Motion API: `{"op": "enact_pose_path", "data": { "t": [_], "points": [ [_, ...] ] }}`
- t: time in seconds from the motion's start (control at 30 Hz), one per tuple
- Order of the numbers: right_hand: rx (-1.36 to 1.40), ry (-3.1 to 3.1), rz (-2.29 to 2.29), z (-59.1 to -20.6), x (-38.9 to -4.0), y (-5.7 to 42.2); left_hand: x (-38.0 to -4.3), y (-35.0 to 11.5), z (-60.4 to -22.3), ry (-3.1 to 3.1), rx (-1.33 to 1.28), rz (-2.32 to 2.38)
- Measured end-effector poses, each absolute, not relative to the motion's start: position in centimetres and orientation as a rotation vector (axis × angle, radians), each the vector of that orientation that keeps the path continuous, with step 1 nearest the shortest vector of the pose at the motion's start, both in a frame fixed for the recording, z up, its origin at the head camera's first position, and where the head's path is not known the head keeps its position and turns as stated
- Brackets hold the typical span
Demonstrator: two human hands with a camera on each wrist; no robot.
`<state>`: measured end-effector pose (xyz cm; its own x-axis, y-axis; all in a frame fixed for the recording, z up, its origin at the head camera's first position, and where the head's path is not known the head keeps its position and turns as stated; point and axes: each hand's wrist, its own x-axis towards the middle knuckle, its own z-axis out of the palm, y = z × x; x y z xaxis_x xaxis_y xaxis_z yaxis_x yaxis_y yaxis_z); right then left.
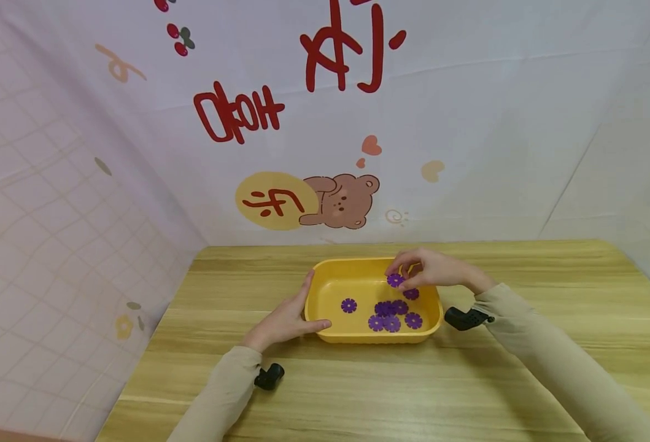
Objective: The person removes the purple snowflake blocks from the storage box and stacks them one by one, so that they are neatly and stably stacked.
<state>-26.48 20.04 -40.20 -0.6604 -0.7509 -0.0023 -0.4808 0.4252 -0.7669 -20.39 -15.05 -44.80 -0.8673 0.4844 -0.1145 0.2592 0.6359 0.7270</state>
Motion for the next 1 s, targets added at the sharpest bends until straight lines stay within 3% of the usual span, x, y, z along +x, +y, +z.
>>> {"op": "enact_pose_path", "data": {
  "t": [1.0],
  "points": [
    [-1.031, 2.420, -1.212, -41.4, -25.3, 27.6, -20.2, -15.1, -44.7, 2.567, 0.619, 1.080]
  ]
}}
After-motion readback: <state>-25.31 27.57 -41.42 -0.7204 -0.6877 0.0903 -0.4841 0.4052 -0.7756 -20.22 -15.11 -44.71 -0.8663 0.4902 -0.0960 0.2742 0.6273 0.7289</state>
